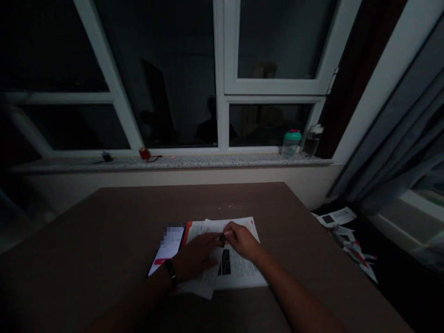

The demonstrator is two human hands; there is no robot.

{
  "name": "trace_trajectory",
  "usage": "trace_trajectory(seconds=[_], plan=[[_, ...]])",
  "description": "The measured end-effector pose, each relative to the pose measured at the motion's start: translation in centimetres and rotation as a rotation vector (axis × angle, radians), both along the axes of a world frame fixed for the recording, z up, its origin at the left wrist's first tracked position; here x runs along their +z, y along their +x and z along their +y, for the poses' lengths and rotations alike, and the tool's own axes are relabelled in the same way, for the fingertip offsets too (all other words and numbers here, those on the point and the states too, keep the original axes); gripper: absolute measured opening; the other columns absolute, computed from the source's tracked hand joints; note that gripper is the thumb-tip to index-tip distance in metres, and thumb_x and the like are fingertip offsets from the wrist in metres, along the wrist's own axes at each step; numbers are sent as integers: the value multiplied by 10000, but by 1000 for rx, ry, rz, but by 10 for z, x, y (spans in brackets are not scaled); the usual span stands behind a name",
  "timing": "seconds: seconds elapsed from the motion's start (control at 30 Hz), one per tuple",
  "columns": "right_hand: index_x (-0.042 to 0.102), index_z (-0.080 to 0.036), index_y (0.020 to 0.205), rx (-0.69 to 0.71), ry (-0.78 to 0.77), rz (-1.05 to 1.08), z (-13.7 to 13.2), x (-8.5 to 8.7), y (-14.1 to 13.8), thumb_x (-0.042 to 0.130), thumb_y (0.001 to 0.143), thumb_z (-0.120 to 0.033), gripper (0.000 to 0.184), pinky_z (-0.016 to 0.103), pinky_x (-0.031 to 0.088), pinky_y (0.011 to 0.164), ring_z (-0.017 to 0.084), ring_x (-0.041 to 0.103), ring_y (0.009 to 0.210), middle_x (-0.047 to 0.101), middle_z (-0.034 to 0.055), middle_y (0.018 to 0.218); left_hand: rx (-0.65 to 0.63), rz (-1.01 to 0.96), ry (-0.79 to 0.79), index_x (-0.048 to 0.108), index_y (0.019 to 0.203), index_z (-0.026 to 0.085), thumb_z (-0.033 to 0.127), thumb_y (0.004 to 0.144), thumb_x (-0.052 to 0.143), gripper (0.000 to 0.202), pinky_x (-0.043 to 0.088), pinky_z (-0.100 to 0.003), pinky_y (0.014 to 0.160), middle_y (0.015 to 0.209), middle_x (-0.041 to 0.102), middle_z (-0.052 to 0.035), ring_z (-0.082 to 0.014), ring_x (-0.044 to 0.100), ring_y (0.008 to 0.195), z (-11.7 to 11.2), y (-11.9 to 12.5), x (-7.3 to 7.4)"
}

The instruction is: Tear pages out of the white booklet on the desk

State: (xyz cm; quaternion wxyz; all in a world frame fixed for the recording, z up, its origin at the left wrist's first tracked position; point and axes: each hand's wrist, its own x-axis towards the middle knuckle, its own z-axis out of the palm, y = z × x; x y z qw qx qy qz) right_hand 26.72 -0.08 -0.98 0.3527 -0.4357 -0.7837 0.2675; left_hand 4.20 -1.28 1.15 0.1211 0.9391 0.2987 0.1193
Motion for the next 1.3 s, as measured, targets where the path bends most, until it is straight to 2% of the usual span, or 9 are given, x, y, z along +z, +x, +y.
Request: trace_trajectory(seconds=[0.1, 0.2, 0.27, 0.4, 0.53, 0.77, 0.97, 1.17, 1.3], plan=[[542, -186, 966, -25, -39, 59, 0, 1, -1, 480, 912, -245, 101, 211, 394, 584, 131, 560, 622, 604, -15, 700, 12, 16, 13, 405, 1363, 241, 274, 866, 631, 547, 271, -459, 1113, 1471, 381, -78, -272, 320, 1359, 1, -1, -5], [561, -189, 855, -27, -47, 14, 0, -1, -2, 546, 846, -190, 18, 200, 370, 558, 120, 532, 593, 576, -31, 659, 5, 19, 25, 375, 1393, 242, 296, 882, 612, 566, 248, -463, 1125, 1483, 368, -79, -269, 292, 1377, 3, -2, -8], [578, -188, 797, -39, -52, -26, 2, -5, -3, 574, 801, -157, 31, 196, 355, 546, 114, 511, 577, 549, -39, 629, -1, 33, 32, 370, 1400, 237, 307, 886, 609, 571, 251, -463, 1123, 1483, 370, -85, -268, 297, 1376, 4, -2, -8], [604, -183, 781, -109, -45, -70, 8, -10, -4, 577, 772, -140, 51, 199, 351, 550, 116, 519, 585, 552, -33, 636, -13, 55, 21, 407, 1376, 228, 314, 873, 626, 554, 259, -456, 1117, 1482, 371, -92, -273, 315, 1366, 4, -2, -4], [607, -182, 755, -191, 1, -112, 9, -6, -3, 576, 739, -128, 65, 206, 352, 566, 121, 528, 609, 562, -20, 668, -22, 39, 2, 455, 1327, 240, 322, 858, 638, 510, 262, -459, 1113, 1474, 385, -79, -276, 339, 1352, 2, -1, -1], [574, -185, 712, -106, 44, -150, 5, -2, -5, 583, 636, -67, 140, 200, 364, 614, 122, 539, 665, 563, -21, 716, -32, 20, 8, 464, 1308, 225, 339, 857, 634, 496, 269, -457, 1106, 1450, 413, -91, -282, 356, 1337, 2, -1, -2], [546, -175, 696, -206, 2, -160, 18, -6, -4, 563, 691, -100, 77, 201, 331, 563, 117, 512, 603, 552, -23, 650, -29, 19, 7, 460, 1313, 234, 316, 851, 641, 503, 262, -472, 1109, 1458, 400, -87, -292, 342, 1344, 2, -1, -4], [550, -179, 711, -38, 20, -184, 4, -2, -9, 572, 651, -72, 125, 193, 338, 587, 111, 509, 631, 558, -26, 686, -29, 25, 16, 445, 1325, 230, 294, 833, 657, 540, 279, -462, 1104, 1453, 408, -87, -283, 359, 1335, 2, -1, -3], [547, -176, 699, -128, 2, -189, 13, -3, -5, 576, 654, -79, 111, 196, 325, 573, 111, 493, 615, 544, -30, 662, -23, 17, 1, 455, 1311, 234, 293, 841, 647, 510, 276, -465, 1104, 1456, 406, -80, -282, 343, 1345, 1, -1, -2]])
